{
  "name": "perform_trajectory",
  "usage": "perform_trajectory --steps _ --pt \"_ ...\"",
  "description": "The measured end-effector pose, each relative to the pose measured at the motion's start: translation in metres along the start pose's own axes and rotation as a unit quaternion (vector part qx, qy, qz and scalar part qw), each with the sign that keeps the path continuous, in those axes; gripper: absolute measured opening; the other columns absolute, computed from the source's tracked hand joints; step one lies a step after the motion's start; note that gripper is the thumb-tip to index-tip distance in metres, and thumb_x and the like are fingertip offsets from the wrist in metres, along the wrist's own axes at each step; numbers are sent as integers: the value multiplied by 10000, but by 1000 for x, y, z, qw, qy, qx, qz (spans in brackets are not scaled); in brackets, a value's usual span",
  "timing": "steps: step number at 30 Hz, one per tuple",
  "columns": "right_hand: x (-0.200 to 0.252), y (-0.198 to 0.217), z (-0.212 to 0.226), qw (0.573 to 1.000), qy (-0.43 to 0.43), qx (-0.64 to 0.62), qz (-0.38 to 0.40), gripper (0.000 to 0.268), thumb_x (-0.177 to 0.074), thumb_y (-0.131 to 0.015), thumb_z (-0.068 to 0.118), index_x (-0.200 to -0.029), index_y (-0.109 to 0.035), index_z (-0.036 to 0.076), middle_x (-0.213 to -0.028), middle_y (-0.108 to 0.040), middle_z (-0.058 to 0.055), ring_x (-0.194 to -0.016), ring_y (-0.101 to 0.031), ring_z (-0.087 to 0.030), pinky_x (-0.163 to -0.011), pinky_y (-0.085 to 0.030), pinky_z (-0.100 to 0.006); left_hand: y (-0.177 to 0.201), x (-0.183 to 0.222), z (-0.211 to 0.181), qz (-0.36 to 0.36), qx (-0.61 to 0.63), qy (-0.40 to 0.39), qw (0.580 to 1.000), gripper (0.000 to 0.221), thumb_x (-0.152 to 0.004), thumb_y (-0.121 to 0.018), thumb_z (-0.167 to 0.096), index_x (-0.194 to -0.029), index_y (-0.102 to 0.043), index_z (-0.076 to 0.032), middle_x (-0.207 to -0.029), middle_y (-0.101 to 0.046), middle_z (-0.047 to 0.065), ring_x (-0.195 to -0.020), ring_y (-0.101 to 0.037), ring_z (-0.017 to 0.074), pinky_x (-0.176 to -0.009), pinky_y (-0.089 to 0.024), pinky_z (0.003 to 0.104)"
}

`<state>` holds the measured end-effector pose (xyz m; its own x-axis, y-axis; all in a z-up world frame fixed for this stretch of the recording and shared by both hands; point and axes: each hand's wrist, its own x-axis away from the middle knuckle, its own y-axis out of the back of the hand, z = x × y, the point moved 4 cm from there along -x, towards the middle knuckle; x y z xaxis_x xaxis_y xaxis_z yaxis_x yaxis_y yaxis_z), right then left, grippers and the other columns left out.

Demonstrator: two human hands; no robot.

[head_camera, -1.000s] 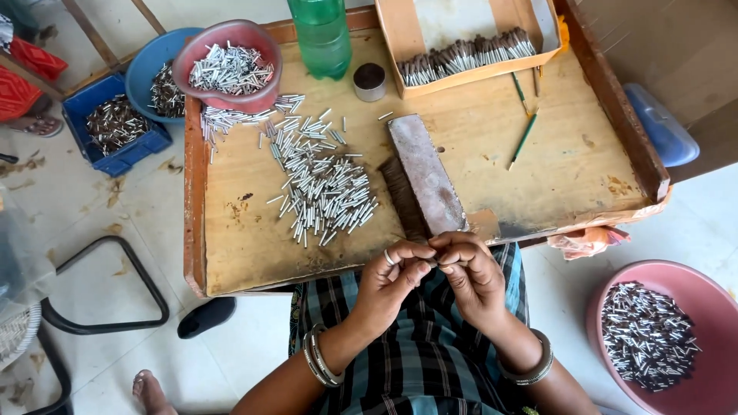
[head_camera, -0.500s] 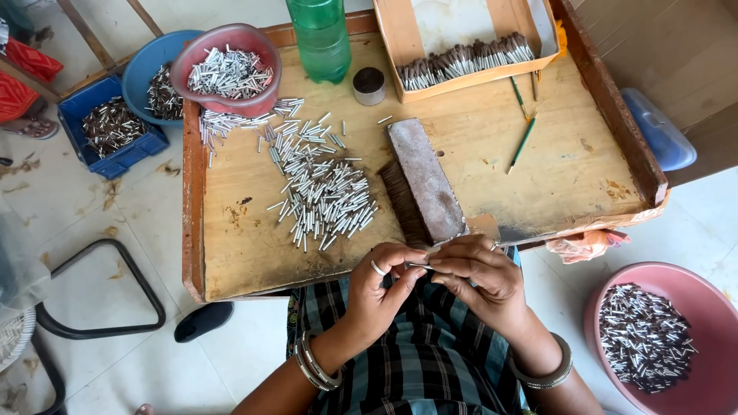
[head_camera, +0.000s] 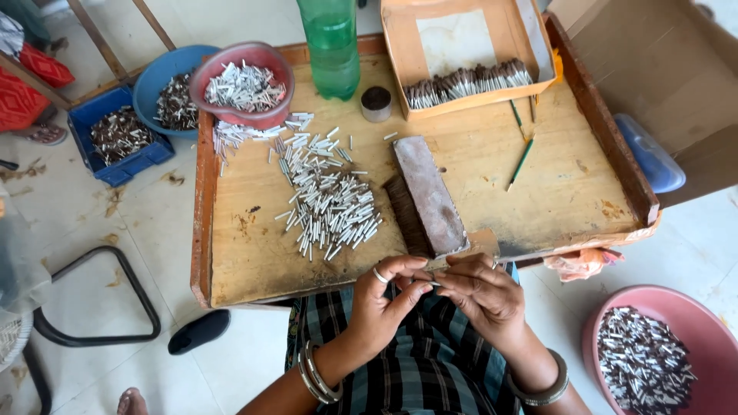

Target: The person assembles small metal pins into components and finishes them on a wooden block.

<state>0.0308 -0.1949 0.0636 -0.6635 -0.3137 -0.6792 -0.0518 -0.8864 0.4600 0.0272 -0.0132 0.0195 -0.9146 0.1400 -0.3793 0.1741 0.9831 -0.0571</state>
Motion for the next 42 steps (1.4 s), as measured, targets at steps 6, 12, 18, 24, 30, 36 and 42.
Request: perform_trajectory --steps 6,12,18,24,30,36,42 --pt "4 -2 -3 999 16 -18 -23 203 -834 -792 107 -1023 -752 43 -1006 -756 -41 -951 -722 -221 -982 -597 -410 0 1 8 -16 14 -27 999 281 -980 -736 -22 -1245 -645 -39 -978 -761 52 -863 -701 97 -759 -538 241" --pt "2 -2 -2 1000 -13 -9 -7 171 -822 -793 93 -977 -753 35 -972 -757 -55 -947 -719 -234 -973 -588 -417 -1 1 15 10 122 33 992 288 -968 -709 -58 -1237 -606 -54 -1037 -752 37 -898 -720 85 -807 -569 241" --pt "2 -3 -8 997 -56 -36 47 167 -835 -796 78 -985 -740 32 -947 -732 -61 -985 -716 -261 -905 -583 -374 11 -4 12 60 33 37 997 273 -983 -725 -52 -1243 -643 -46 -1040 -762 42 -923 -738 103 -790 -575 254" --pt "-9 -20 -22 988 -75 124 57 340 -783 -810 56 -1091 -687 -20 -1263 -657 -150 -1261 -593 -366 -996 -524 -460 30 -24 6 -97 -313 -86 941 451 -961 -720 -171 -1380 -596 -63 -1530 -492 162 -1432 -472 296 -1173 -424 437" --pt "0 -43 -42 958 -39 265 101 213 -841 -785 118 -1028 -720 40 -1435 -564 -169 -1423 -474 -383 -1014 -515 -450 -17 -13 53 -51 150 75 985 756 -1100 -316 -549 -1654 -180 -53 -1760 -131 125 -1644 -69 258 -1322 -45 441" --pt "-18 -44 -38 928 24 341 151 111 -820 -739 153 -905 -744 82 -1490 -532 -138 -1445 -433 -390 -1060 -510 -442 -12 4 45 -82 232 122 962 810 -1070 -335 -582 -1655 -156 -50 -1763 -105 137 -1638 -70 248 -1298 -52 429" --pt "-44 -58 -43 863 72 422 267 171 -826 -689 178 -894 -737 29 -1509 -526 -171 -1471 -393 -364 -1085 -479 -487 20 18 39 24 40 176 983 565 -1095 -510 -232 -1613 -384 -48 -1280 -611 180 -1204 -589 298 -1045 -479 393"
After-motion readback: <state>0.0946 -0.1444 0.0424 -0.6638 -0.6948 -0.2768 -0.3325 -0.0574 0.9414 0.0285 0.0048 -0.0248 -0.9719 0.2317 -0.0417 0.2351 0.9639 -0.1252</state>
